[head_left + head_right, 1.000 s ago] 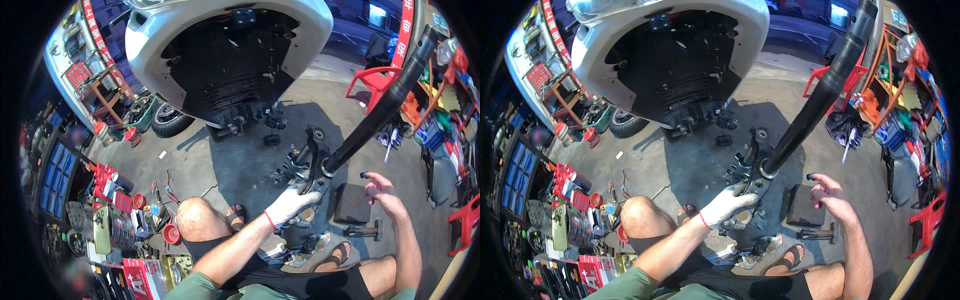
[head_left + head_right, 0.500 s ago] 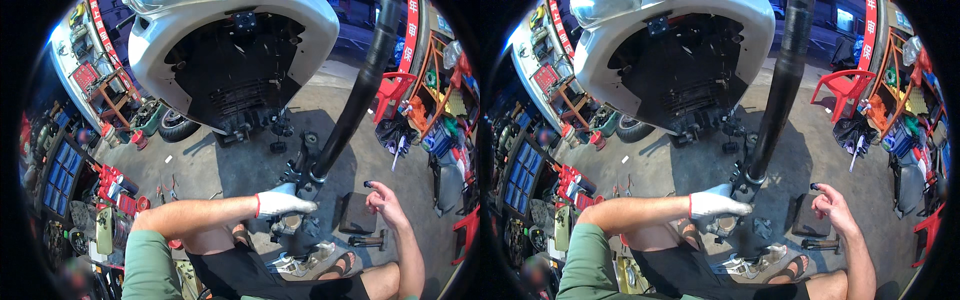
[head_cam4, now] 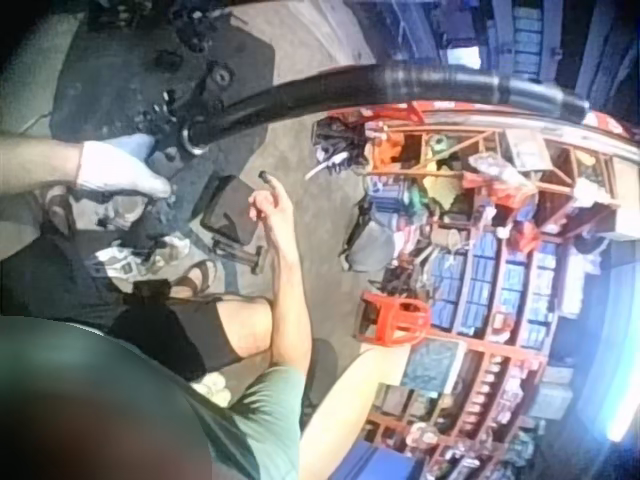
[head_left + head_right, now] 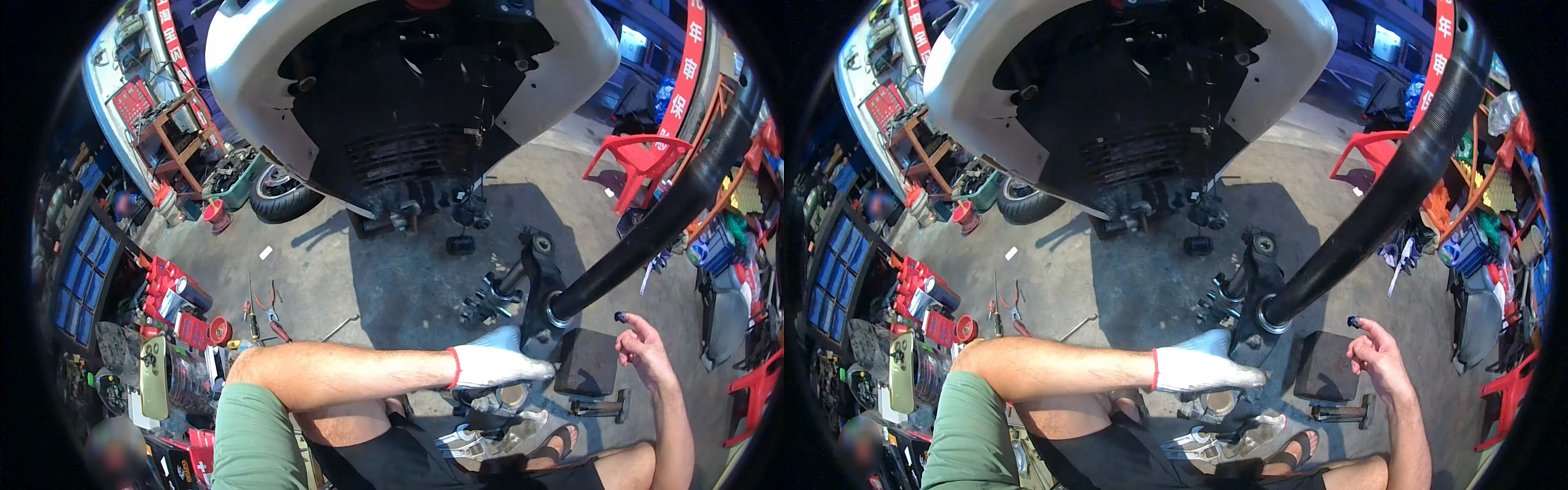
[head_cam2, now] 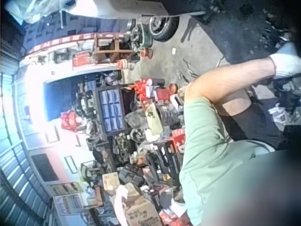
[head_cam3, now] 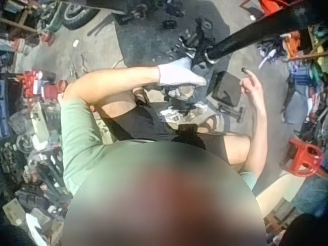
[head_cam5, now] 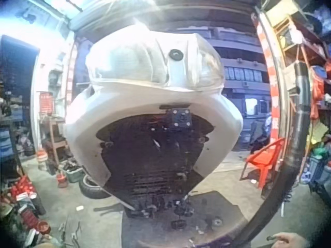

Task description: The person works on a white scooter in a workshop, manipulating wires and components under the seat and near the rear. They handle a detached front fork assembly and use a small tool to adjust parts on the scooter's frame.

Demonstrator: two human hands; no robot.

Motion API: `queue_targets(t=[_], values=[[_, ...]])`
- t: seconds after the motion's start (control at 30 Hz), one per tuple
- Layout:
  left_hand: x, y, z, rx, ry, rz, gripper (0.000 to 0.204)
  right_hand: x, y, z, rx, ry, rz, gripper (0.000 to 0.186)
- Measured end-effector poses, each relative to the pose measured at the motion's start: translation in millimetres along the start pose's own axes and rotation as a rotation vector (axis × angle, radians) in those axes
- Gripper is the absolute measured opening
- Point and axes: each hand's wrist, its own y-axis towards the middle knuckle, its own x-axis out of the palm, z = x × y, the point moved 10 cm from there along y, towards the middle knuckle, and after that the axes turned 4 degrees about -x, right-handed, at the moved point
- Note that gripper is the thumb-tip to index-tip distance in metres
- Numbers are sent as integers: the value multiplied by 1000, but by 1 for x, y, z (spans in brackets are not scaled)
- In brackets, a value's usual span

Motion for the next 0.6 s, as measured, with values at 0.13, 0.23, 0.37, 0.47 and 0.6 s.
queue_targets(t=[0.13,0.23,0.37,0.47,0.6], values=[[8,-2,5,3,-133,-91,39,-3,6,8,18,-11,6,49],[12,2,-7,-9,-142,-125,46,0,9,7,17,-20,-5,48],[14,3,-15,-77,-154,-134,45,-1,9,7,8,-17,-15,46],[9,-5,-5,-135,-67,-108,44,-1,9,8,24,-28,-5,45],[2,-19,30,-116,16,-57,43,-4,5,6,23,-27,1,44]])
